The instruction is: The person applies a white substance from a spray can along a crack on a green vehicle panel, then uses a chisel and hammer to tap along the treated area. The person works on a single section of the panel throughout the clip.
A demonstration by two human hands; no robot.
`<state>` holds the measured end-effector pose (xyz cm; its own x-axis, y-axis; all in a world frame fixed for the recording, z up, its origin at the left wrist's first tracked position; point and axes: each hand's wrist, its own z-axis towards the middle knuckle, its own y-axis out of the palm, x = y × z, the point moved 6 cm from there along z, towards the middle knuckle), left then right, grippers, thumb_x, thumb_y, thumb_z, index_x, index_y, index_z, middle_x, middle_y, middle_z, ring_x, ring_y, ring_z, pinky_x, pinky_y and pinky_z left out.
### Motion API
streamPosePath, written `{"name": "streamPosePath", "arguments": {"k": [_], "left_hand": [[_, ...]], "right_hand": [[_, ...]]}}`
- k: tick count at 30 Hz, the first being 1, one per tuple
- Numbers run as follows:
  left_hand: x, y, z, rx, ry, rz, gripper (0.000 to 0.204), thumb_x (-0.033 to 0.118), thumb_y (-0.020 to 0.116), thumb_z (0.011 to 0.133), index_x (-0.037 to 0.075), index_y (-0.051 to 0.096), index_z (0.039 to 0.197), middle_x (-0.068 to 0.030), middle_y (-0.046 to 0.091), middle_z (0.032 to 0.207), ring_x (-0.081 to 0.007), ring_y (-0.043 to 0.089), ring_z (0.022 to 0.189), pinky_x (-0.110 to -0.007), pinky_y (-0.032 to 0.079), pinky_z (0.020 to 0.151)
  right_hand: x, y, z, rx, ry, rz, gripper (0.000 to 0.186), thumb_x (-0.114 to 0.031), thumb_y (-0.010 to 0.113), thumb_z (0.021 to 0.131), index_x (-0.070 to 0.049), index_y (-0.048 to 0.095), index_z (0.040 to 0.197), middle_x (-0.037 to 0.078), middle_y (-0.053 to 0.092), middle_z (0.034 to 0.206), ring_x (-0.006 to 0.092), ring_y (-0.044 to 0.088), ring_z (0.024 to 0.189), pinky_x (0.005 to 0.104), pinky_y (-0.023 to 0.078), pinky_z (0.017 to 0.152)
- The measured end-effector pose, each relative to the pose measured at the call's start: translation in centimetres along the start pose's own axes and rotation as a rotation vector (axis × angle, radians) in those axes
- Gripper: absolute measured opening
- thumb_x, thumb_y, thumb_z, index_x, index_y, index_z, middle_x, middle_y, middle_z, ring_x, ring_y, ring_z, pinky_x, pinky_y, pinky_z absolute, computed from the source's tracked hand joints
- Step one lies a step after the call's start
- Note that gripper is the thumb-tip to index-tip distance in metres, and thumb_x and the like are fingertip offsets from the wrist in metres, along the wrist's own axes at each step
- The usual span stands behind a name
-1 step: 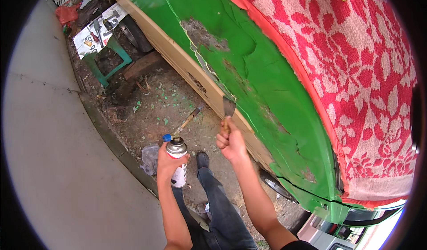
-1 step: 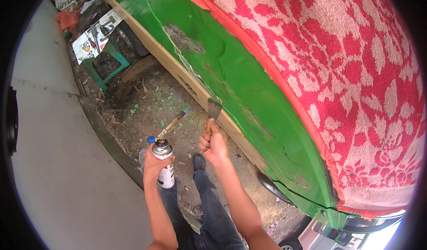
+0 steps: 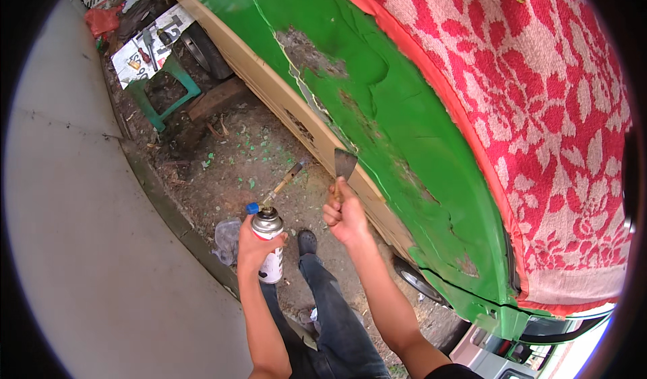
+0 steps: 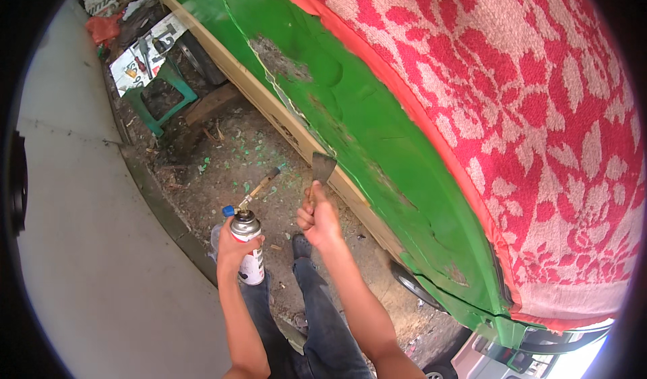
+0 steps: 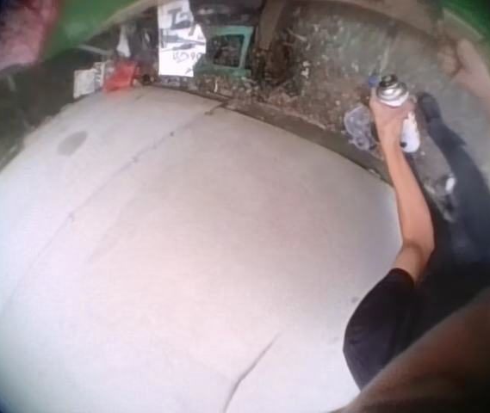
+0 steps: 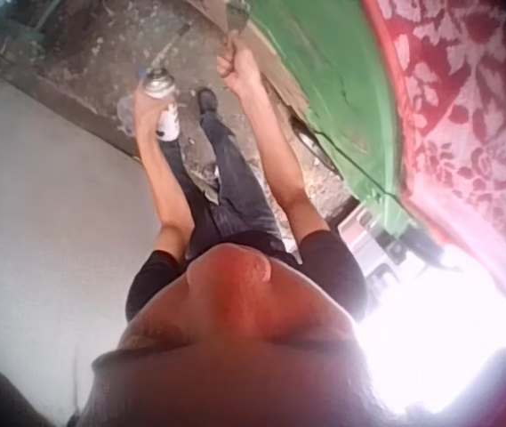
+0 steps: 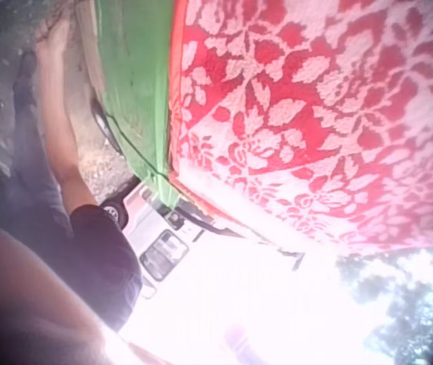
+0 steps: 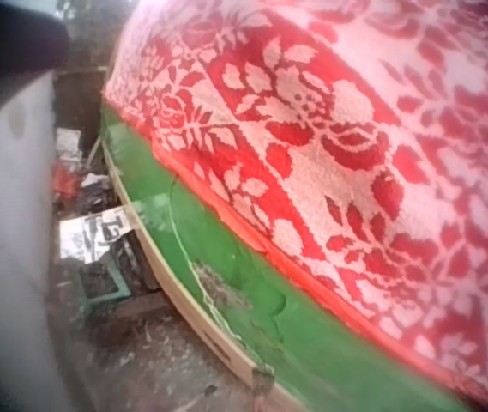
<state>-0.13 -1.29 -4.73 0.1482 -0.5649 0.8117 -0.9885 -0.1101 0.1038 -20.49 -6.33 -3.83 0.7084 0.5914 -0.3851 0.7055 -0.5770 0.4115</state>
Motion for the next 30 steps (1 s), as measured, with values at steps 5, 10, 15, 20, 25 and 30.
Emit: {"name": "streamPosePath", "arguments": {"k": [5,10,15,20,25,30], "left_hand": [[0.8,-0.8,-0.1,0.053,0.065,0.012,0.045,-0.003,0.080,0.063,0.004,0.056,0.101,-0.0040,0.067,0.083,-0.0123,0.063,0.067,-0.029,0.051,0.059],[1.0,-2.0,-1.1,0.053,0.081,0.028,0.046,-0.002,0.081,0.063,0.004,0.057,0.102,-0.0031,0.067,0.083,-0.0114,0.062,0.067,-0.028,0.051,0.058],[2.7,-3.1,-4.2,0.054,0.082,0.042,0.048,0.000,0.082,0.063,0.004,0.057,0.103,-0.0026,0.066,0.083,-0.0105,0.063,0.070,-0.028,0.052,0.061],[6.0,-1.8,-7.3,0.064,0.190,0.056,0.053,0.003,0.084,0.063,0.000,0.055,0.107,-0.0026,0.067,0.085,-0.0090,0.061,0.068,-0.026,0.050,0.057],[5.4,1.4,-7.3,0.063,0.126,0.023,0.057,0.004,0.084,0.064,-0.002,0.054,0.111,-0.0031,0.067,0.085,-0.0089,0.061,0.066,-0.025,0.048,0.053],[4.0,4.9,-4.1,0.007,0.123,-0.025,0.057,0.006,0.084,0.064,-0.001,0.055,0.112,-0.0057,0.069,0.089,-0.0141,0.065,0.079,-0.030,0.052,0.075]], "right_hand": [[1.5,0.8,-1.3,-0.086,0.016,-0.054,0.032,-0.039,0.047,0.103,-0.010,0.048,0.090,-0.005,0.029,0.055,0.0059,0.018,0.041,0.0254,0.013,0.040],[0.9,0.9,-3.1,-0.096,-0.127,-0.216,0.034,-0.041,0.046,0.104,-0.010,0.048,0.090,-0.003,0.032,0.055,0.0063,0.022,0.041,0.0267,0.015,0.040],[-0.2,1.0,-6.7,-0.193,-0.099,-0.328,0.036,-0.043,0.044,0.104,-0.010,0.048,0.090,-0.003,0.032,0.053,0.0077,0.021,0.042,0.0270,0.014,0.041],[-0.5,-3.7,-6.4,-0.111,0.050,-0.369,0.033,-0.041,0.046,0.102,-0.010,0.048,0.092,-0.003,0.033,0.053,0.0081,0.023,0.042,0.0268,0.015,0.041],[-1.2,-8.0,-8.1,-0.053,0.015,-0.331,0.030,-0.039,0.047,0.102,-0.010,0.048,0.094,-0.001,0.038,0.055,0.0081,0.025,0.041,0.0276,0.016,0.040],[-0.9,-10.5,-8.9,-0.038,-0.011,-0.381,0.028,-0.036,0.047,0.102,-0.010,0.048,0.093,-0.002,0.039,0.055,0.0075,0.027,0.042,0.0269,0.018,0.040]]}}
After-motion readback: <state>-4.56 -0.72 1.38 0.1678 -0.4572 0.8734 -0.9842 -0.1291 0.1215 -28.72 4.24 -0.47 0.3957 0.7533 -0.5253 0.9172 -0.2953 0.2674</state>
